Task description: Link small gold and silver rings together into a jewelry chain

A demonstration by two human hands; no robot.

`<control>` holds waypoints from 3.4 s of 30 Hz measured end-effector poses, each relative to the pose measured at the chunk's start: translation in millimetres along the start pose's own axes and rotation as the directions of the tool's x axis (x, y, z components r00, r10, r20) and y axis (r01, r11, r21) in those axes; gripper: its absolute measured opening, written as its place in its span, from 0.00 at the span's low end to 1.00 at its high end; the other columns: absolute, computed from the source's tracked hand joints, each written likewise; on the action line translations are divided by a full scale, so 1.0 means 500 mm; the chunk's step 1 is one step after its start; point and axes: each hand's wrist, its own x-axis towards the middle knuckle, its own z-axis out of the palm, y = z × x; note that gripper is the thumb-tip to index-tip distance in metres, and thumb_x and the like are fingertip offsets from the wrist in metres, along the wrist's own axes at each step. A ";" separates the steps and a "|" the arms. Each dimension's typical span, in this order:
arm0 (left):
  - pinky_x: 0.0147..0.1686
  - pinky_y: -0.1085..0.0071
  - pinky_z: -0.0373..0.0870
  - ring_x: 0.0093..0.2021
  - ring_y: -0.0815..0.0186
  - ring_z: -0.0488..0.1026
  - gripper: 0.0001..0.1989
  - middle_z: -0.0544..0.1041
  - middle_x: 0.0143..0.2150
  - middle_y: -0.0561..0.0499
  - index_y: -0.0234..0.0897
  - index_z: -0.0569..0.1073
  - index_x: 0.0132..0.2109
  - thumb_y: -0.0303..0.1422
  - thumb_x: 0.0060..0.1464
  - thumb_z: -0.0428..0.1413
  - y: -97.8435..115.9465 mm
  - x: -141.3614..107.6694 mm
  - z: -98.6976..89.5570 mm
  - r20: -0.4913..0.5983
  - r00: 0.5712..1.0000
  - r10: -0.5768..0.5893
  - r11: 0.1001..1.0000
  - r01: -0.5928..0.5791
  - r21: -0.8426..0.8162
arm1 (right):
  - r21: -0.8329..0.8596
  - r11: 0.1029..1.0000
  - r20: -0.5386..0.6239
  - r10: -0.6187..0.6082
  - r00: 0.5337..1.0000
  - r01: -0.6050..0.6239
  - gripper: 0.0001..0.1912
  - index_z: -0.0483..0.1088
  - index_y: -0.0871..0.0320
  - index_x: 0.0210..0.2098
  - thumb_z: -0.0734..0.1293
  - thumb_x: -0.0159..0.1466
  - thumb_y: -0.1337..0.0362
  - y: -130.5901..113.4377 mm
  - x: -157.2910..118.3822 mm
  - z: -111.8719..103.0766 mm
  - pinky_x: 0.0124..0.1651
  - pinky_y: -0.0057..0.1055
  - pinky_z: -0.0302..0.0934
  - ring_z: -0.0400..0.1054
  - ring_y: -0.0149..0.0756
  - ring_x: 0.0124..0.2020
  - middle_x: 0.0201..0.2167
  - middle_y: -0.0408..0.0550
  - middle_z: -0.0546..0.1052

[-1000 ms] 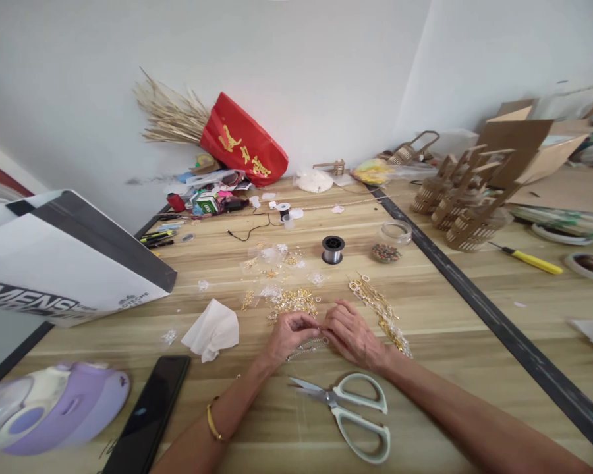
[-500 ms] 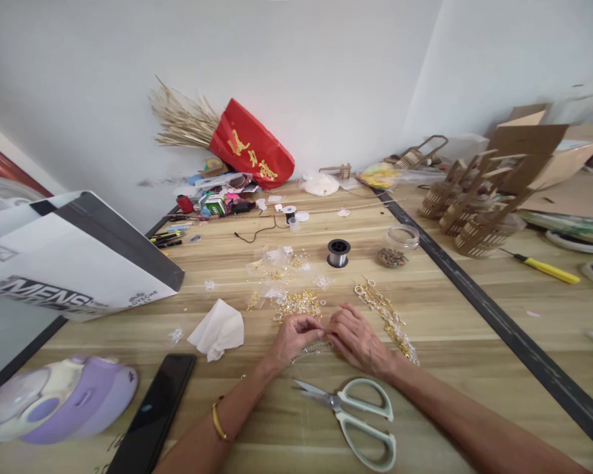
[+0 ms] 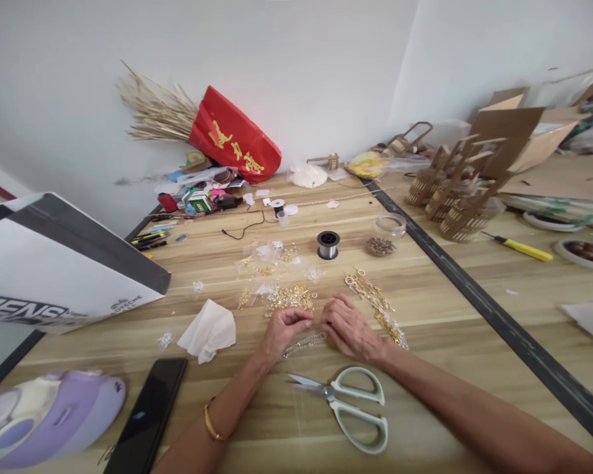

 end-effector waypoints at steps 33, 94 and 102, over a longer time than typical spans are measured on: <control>0.34 0.72 0.70 0.29 0.66 0.74 0.08 0.80 0.28 0.50 0.33 0.79 0.29 0.32 0.38 0.65 -0.007 0.004 -0.001 0.014 1.000 0.026 0.995 -0.028 0.097 | -0.039 0.999 0.065 0.018 0.998 -0.015 0.08 0.64 0.60 0.35 0.55 0.67 0.70 0.006 0.000 -0.005 0.51 0.42 0.56 0.64 0.35 0.36 0.31 0.49 0.71; 0.36 0.70 0.71 0.31 0.65 0.74 0.10 0.80 0.29 0.48 0.34 0.79 0.30 0.34 0.39 0.65 -0.005 0.002 -0.004 0.017 0.998 0.068 0.991 -0.070 0.117 | -0.048 0.999 0.062 0.019 0.998 -0.016 0.07 0.65 0.60 0.35 0.56 0.67 0.70 0.007 0.002 -0.002 0.52 0.43 0.56 0.64 0.36 0.36 0.31 0.49 0.71; 0.35 0.70 0.70 0.31 0.65 0.74 0.10 0.80 0.29 0.48 0.34 0.79 0.29 0.35 0.39 0.65 -0.002 0.001 -0.002 0.028 0.997 0.071 0.989 -0.074 0.128 | -0.044 0.999 0.055 0.021 0.998 -0.019 0.08 0.65 0.59 0.35 0.56 0.67 0.70 0.006 0.001 -0.001 0.53 0.44 0.55 0.64 0.35 0.36 0.31 0.49 0.71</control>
